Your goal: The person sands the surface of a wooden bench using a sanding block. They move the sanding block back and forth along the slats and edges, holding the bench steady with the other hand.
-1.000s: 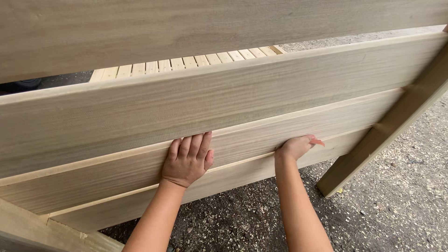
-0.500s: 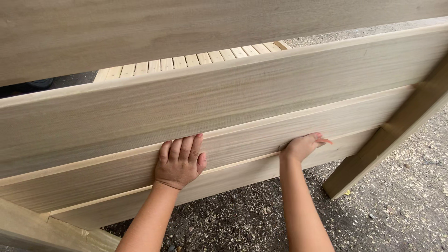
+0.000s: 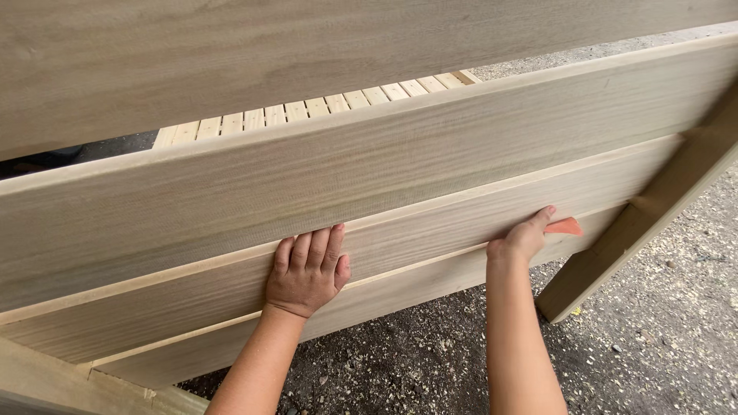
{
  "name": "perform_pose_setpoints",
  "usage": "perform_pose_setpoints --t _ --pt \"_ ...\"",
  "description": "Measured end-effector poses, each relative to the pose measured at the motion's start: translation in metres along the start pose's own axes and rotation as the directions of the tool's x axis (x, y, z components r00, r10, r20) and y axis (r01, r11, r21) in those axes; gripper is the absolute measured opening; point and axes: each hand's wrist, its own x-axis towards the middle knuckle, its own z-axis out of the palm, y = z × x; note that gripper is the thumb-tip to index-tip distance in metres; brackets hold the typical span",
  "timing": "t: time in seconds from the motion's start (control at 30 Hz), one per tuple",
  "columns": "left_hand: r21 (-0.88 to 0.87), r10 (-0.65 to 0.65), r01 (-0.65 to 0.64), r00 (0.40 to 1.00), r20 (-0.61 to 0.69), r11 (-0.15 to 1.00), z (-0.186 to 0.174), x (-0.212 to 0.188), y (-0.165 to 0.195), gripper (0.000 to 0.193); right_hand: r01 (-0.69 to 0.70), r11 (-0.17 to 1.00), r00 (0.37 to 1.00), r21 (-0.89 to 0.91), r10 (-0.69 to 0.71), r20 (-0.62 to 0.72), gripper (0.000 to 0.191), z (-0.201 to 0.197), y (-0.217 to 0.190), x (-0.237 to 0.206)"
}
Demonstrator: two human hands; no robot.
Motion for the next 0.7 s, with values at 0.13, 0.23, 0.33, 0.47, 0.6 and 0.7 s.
perform_pose_setpoints --t 0.13,0.23,0.33,0.47,0.6,0.7 --pt "-0.004 -0.017 0.017 1.0 -0.023 1.0 0.002 0.0 0.002 0.064 -0.099 0.995 0.995 -0.028 0.1 0.032 0.067 -0.009 -0.049 0.056" --pt "0.002 -0.022 0.022 1.0 -0.022 1.0 0.004 -0.002 0.003 0.064 -0.098 0.995 0.992 -0.007 0.098 0.082 0.062 -0.011 -0.049 0.046" --pt "-0.011 -0.027 0.027 0.999 -0.029 1.0 0.004 -0.002 0.002 0.064 0.116 0.979 0.992 -0.169 -0.106 0.065 0.06 0.002 -0.011 -0.023" --pt "0.004 -0.024 0.024 0.999 -0.032 1.0 -0.002 0.003 0.001 0.064 0.317 0.881 0.948 -0.351 -0.282 0.146 0.062 0.022 0.071 -0.145" --pt "-0.022 -0.012 0.012 1.0 -0.02 1.0 -0.006 0.008 0.001 0.063 0.383 0.836 0.923 -0.394 -0.331 0.195 0.063 0.024 0.061 -0.139" --pt "-0.017 -0.016 0.015 0.999 -0.029 1.0 -0.003 0.005 0.0 0.063 0.272 0.924 0.961 -0.268 -0.248 0.122 0.064 0.019 0.004 -0.065"
